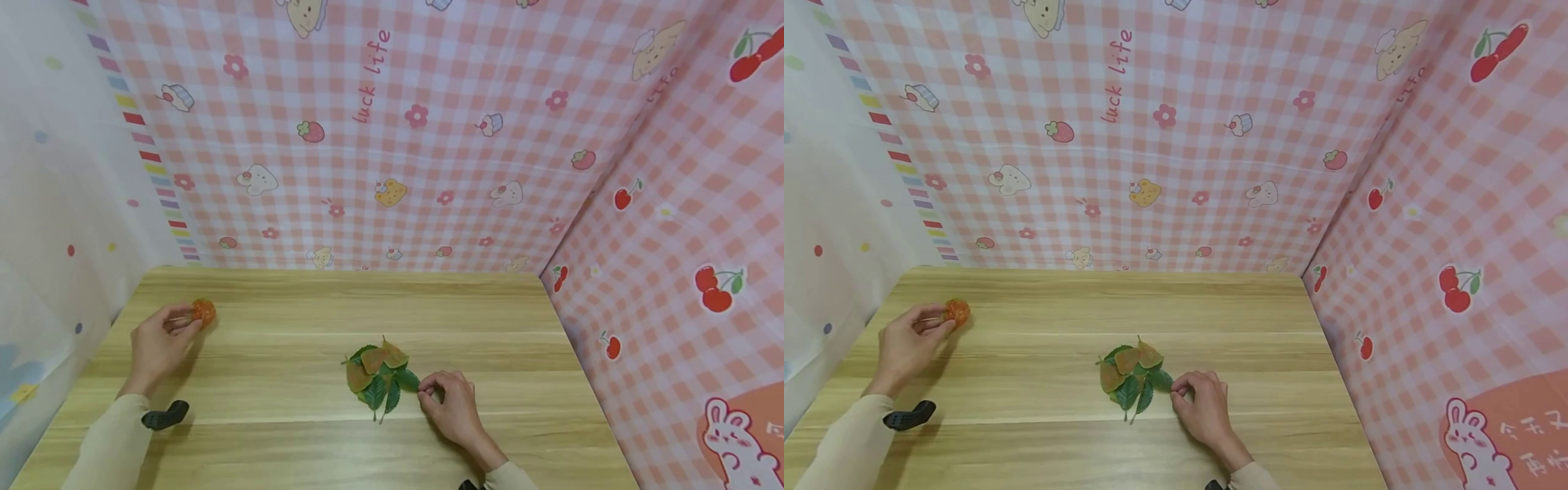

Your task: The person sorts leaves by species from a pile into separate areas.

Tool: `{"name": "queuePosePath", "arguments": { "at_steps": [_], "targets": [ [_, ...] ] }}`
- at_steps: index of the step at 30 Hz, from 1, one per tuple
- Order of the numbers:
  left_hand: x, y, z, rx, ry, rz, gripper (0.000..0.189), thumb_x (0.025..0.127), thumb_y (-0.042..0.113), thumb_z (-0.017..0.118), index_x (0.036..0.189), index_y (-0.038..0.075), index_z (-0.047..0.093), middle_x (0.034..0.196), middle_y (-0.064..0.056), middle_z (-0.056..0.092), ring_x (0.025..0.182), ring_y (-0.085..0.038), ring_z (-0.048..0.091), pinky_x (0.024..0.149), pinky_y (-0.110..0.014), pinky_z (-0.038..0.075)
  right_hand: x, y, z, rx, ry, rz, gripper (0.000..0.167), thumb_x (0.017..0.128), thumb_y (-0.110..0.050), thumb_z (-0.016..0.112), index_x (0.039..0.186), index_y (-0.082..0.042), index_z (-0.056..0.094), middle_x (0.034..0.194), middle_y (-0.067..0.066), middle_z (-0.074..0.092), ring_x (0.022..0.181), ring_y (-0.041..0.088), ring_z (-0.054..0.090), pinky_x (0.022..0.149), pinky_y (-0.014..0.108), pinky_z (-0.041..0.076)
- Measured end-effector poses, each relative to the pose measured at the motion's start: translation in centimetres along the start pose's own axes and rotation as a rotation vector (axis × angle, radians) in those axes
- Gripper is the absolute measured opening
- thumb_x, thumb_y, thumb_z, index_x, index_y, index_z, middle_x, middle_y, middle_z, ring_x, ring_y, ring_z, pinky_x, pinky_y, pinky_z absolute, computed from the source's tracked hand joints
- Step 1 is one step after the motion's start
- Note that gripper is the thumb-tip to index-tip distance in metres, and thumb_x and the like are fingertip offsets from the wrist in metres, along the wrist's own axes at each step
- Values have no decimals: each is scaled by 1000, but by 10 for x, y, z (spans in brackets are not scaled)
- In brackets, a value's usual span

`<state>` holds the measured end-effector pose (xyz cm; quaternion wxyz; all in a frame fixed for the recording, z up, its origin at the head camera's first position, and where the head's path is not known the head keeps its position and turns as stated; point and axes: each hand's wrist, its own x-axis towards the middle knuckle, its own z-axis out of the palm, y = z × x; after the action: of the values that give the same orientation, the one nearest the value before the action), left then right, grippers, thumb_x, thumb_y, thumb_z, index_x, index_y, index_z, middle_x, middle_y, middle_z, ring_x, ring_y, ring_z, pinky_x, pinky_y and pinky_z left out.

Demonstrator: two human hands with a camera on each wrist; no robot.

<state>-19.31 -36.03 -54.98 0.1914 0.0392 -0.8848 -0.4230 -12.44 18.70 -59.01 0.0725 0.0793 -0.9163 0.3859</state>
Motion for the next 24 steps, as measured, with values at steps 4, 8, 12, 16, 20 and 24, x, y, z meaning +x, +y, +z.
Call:
{"name": "queuePosePath", "arguments": {
  "at_steps": [4,8,12,16,20,24],
  "targets": [
    [1,-6,2,32,23,30,28,100,-2,82,127,-11,76,120,-39,79,85,36,51,71,4,47,0,0,0,0,7,-11,22,88,-5,91,87,-24,79,81,-17,74,90,12,62,89,36,33],
    [4,-14,4,49,52,93,27,97,-6,82,123,-10,78,117,-39,79,87,37,49,73,5,45,-1,-1,0,0,0,4,24,88,-5,91,86,-25,79,81,-17,73,91,12,62,90,36,33],
    [6,-24,7,48,56,118,28,98,-7,80,125,-9,78,118,-39,79,88,38,47,74,6,44,-1,-1,0,3,-8,18,24,89,-4,91,86,-25,78,81,-17,73,92,12,62,90,36,33],
    [6,-31,10,56,69,122,31,98,-5,80,129,-9,76,113,-38,80,86,38,47,73,5,43,0,-1,0,3,-12,29,25,89,-4,91,86,-26,78,81,-17,72,93,12,62,90,36,33],
    [6,-33,11,79,102,110,29,99,-3,81,127,-9,77,106,-35,82,84,39,45,72,5,41,0,-1,0,-1,-17,35,25,89,-5,91,86,-26,78,81,-18,72,94,11,62,90,36,33],
    [6,-33,12,98,140,60,19,100,-1,82,118,-6,80,107,-32,83,80,39,44,74,4,38,1,-2,-1,-3,-21,37,25,90,-5,91,86,-26,78,81,-17,72,94,11,61,90,36,33]
  ]
}}
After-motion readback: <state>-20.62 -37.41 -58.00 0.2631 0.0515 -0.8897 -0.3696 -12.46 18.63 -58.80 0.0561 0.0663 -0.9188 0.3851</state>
